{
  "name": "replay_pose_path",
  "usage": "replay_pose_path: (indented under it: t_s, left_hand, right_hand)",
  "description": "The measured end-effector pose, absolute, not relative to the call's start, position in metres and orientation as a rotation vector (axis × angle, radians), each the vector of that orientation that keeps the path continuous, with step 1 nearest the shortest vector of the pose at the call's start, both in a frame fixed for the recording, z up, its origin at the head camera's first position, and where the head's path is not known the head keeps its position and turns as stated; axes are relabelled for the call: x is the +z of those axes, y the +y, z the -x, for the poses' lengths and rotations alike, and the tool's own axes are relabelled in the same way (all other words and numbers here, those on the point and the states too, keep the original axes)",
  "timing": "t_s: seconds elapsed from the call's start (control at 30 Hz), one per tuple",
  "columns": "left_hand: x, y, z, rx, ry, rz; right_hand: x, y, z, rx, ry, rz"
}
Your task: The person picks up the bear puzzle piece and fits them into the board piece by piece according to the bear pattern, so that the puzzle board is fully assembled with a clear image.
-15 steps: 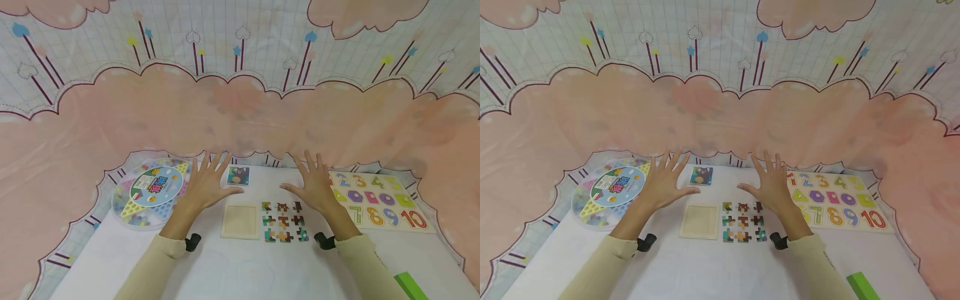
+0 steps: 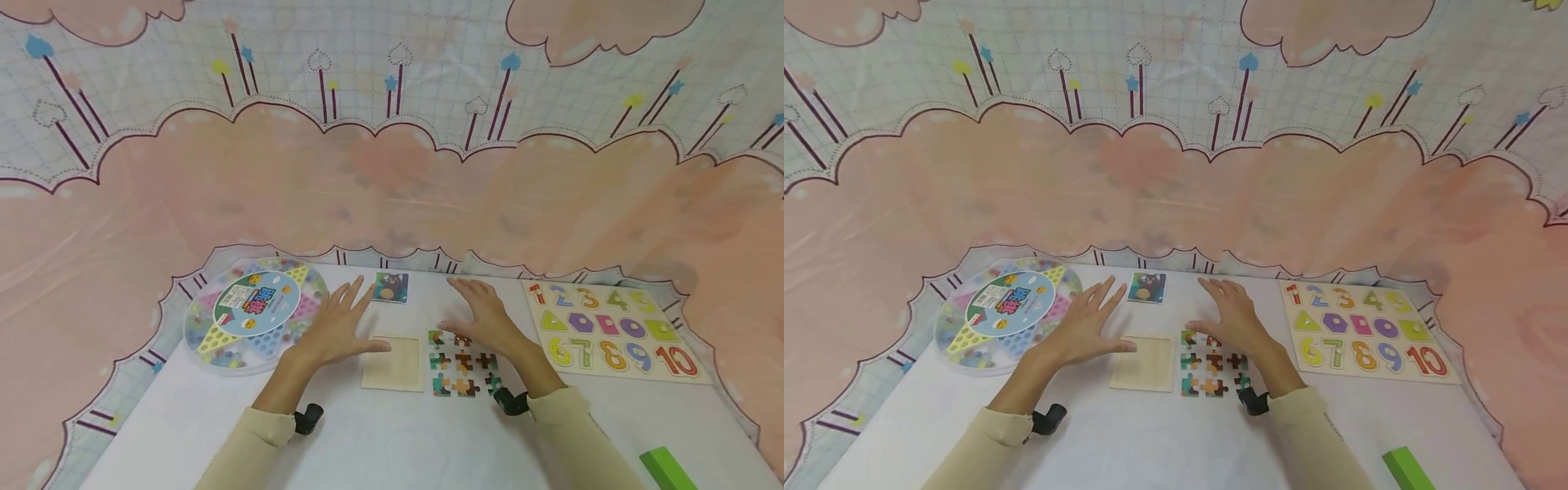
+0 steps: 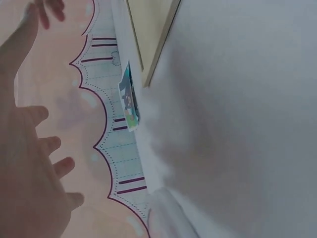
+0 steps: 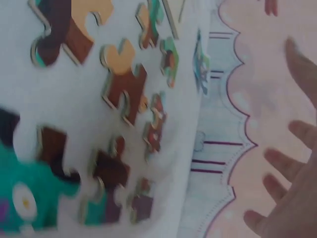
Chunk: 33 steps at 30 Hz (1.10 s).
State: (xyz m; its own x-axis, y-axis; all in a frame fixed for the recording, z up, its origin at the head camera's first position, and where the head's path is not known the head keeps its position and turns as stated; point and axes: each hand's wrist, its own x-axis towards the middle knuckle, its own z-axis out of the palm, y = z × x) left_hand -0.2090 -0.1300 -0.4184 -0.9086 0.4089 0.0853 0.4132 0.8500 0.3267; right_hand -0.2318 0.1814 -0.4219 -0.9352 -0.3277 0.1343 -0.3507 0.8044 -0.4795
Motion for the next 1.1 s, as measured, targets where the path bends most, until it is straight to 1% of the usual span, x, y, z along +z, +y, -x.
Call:
replay_pose_path:
  t_s: [0.17, 0.33, 0.53, 0.83, 1.1]
  left_hand:
    - [-0.428, -0.134, 0.202, -0.739, -3.071, 0.785]
    - [-0.433, -0.136, 0.195, -0.817, -3.142, 0.859]
    - [-0.436, -0.139, 0.188, -0.886, -3.205, 0.929]
    - [-0.443, -0.141, 0.188, -0.799, -3.263, 0.938]
    - [-0.446, -0.146, 0.19, -0.826, -3.254, 0.957]
  right_hand:
    - [-0.429, 0.172, 0.233, 0.855, -3.06, -0.602]
    - [-0.433, 0.167, 0.235, 0.86, -3.123, -0.648]
    - [-0.44, 0.164, 0.238, 0.856, -3.179, -0.637]
    - [-0.447, 0.162, 0.241, 0.801, -3.206, -0.603]
    - [-0.45, 0.16, 0.241, 0.817, -3.178, -0.583]
